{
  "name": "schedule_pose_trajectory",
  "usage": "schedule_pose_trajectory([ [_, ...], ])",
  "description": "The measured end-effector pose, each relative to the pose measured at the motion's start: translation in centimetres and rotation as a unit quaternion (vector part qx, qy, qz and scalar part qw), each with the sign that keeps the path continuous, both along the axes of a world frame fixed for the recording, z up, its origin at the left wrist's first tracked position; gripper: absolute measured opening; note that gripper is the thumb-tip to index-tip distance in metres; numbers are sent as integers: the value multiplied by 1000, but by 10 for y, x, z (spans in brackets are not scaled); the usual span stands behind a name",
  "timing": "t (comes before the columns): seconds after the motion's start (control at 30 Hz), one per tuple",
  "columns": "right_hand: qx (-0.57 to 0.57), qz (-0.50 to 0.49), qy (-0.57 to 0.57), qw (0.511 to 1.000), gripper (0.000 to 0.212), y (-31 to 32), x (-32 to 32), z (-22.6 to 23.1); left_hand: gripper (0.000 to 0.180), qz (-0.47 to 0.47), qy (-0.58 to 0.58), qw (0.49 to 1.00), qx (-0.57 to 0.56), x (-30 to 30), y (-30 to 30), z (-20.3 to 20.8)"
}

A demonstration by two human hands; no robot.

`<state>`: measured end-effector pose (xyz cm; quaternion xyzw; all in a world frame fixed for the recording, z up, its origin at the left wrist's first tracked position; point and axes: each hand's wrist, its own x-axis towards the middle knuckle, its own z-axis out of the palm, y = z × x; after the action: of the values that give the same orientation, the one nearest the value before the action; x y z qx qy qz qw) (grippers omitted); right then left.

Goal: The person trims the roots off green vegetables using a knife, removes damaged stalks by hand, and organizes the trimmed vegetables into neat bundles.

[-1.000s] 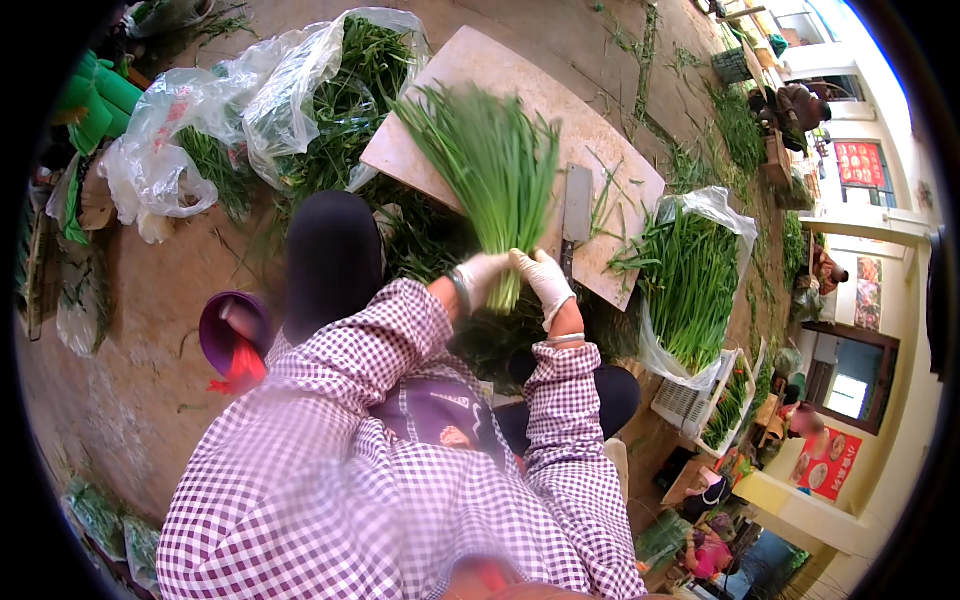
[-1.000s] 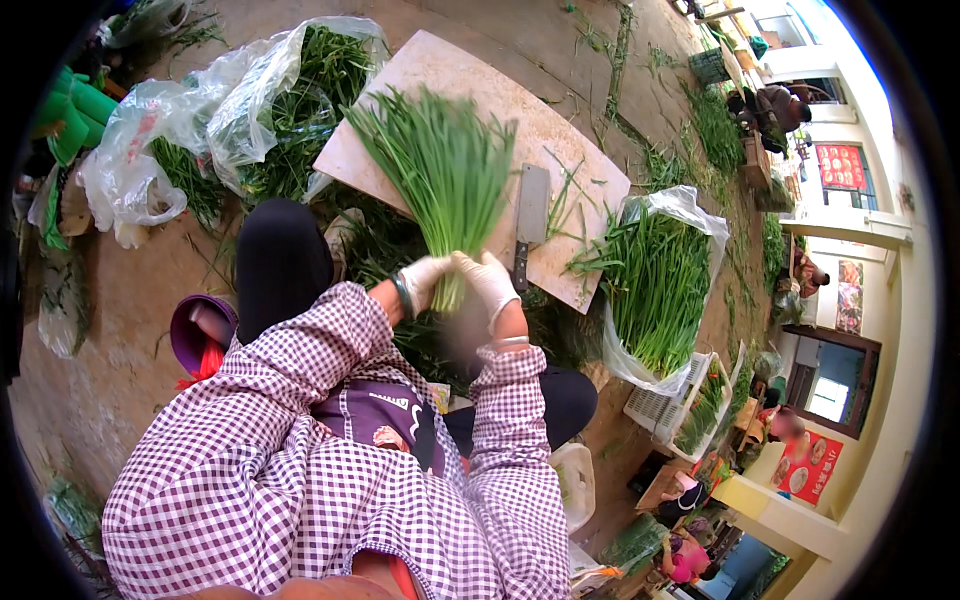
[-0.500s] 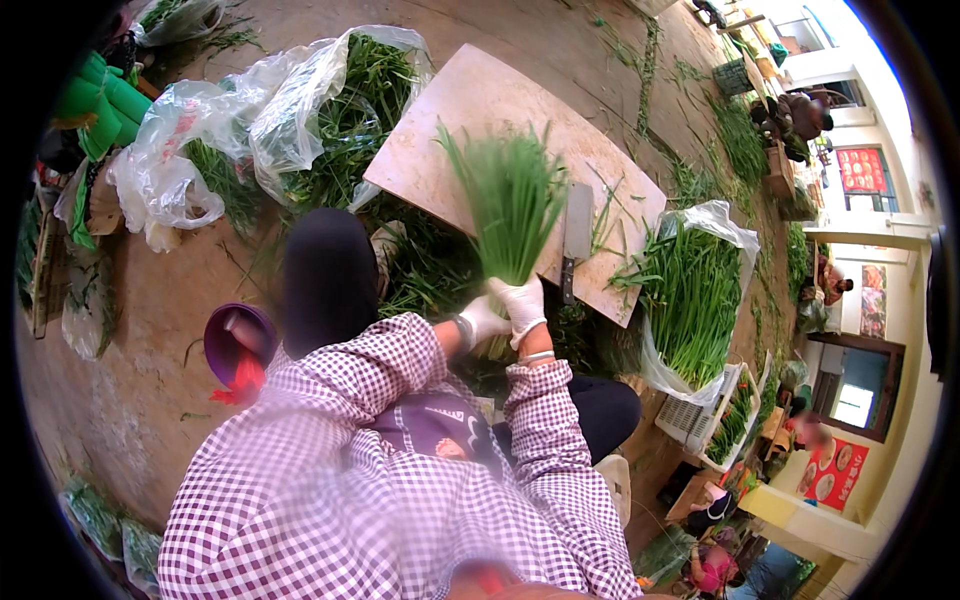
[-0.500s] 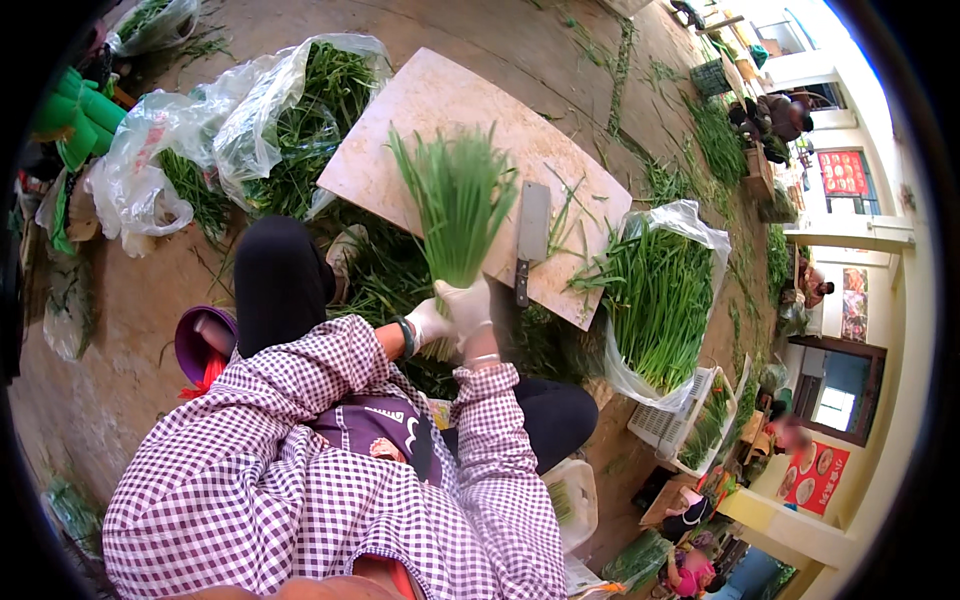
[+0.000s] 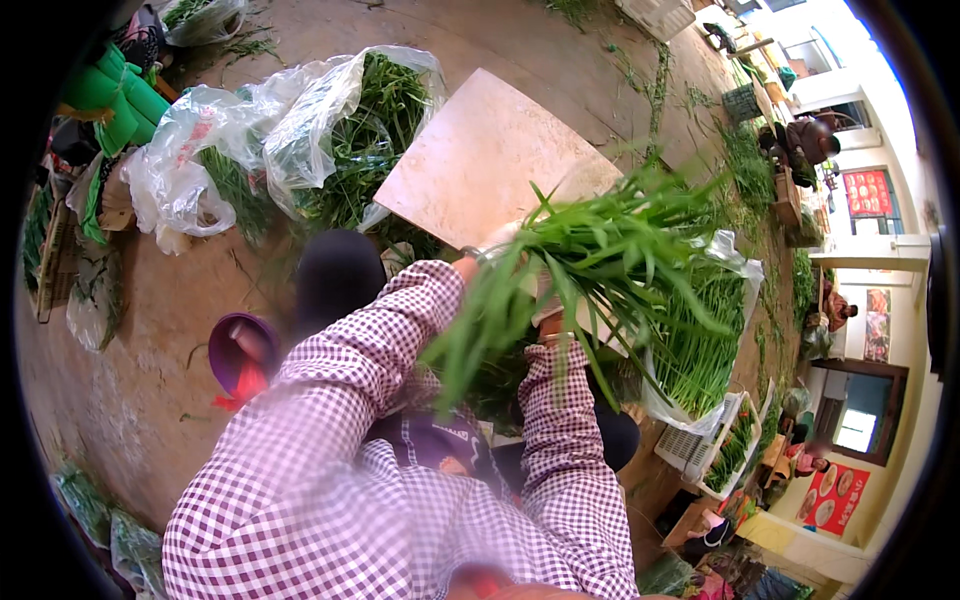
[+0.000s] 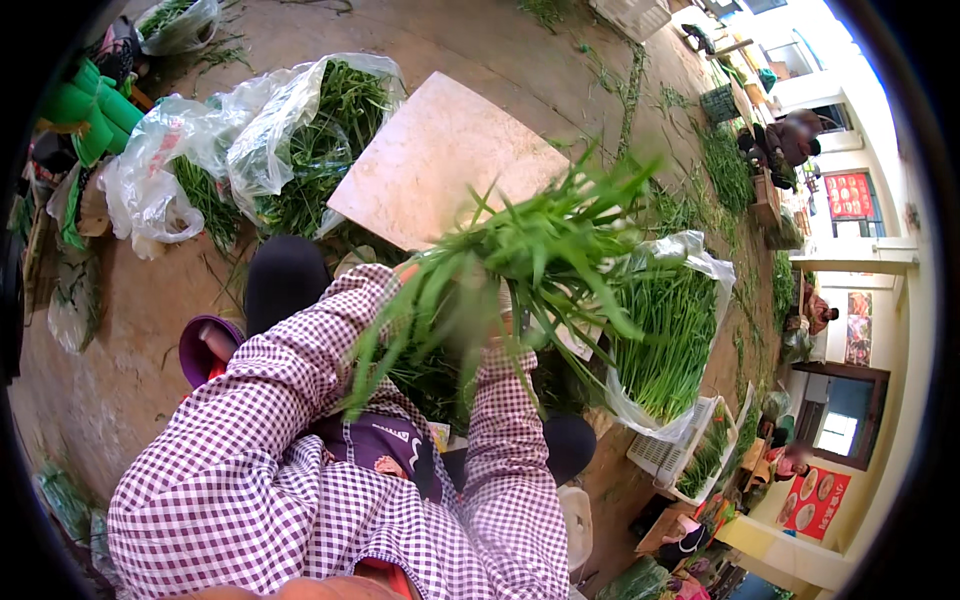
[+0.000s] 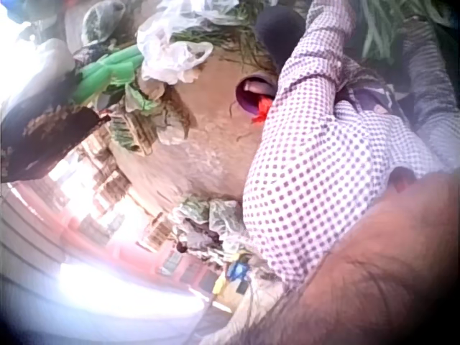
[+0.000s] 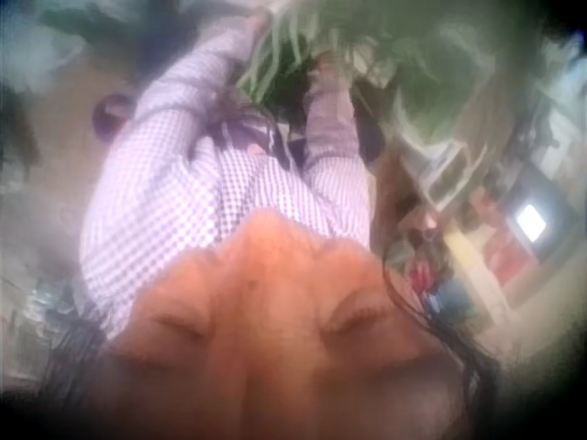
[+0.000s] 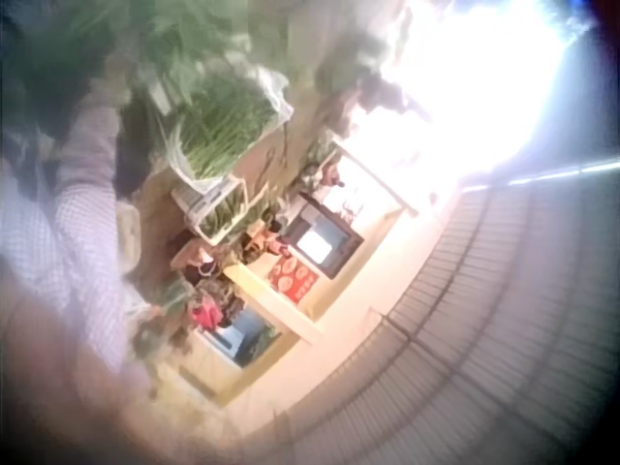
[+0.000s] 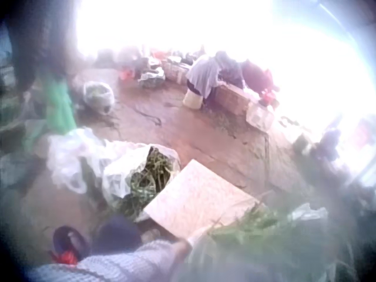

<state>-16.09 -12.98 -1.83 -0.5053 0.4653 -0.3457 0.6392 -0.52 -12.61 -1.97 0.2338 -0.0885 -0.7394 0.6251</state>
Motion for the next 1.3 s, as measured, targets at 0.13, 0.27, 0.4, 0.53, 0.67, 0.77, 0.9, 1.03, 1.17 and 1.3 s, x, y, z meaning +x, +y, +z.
schedule_pose_trajectory([
  [0.13,-48,90,166,981,48,-10,10,3,27,-15,-568,810,-141,-12,-3,-39],
  [0.27,-49,20,112,992,50,-11,45,61,29,-34,-426,890,-159,-4,12,-12],
  [0.4,13,115,213,970,61,-3,57,84,35,-96,-103,990,8,-5,31,-35],
  [0.53,27,120,155,980,72,3,29,28,35,-138,53,982,120,-2,39,-40],
  [0.67,-86,132,316,935,90,25,18,18,31,-157,49,972,171,-3,43,-26],
  [0.77,-90,143,378,910,100,44,31,59,27,-166,94,963,192,-5,48,-11],
  [0.9,-51,94,415,903,103,65,42,91,28,-133,51,982,126,-21,58,-14],
  [1.03,-67,57,474,876,83,74,30,81,28,-163,-43,974,151,-35,68,-17],
  [1.17,-81,53,534,840,58,80,24,67,24,-116,40,983,134,-31,73,-7],
  [1.3,-130,40,563,815,50,104,33,77,27,-48,195,969,142,-10,70,5],
])
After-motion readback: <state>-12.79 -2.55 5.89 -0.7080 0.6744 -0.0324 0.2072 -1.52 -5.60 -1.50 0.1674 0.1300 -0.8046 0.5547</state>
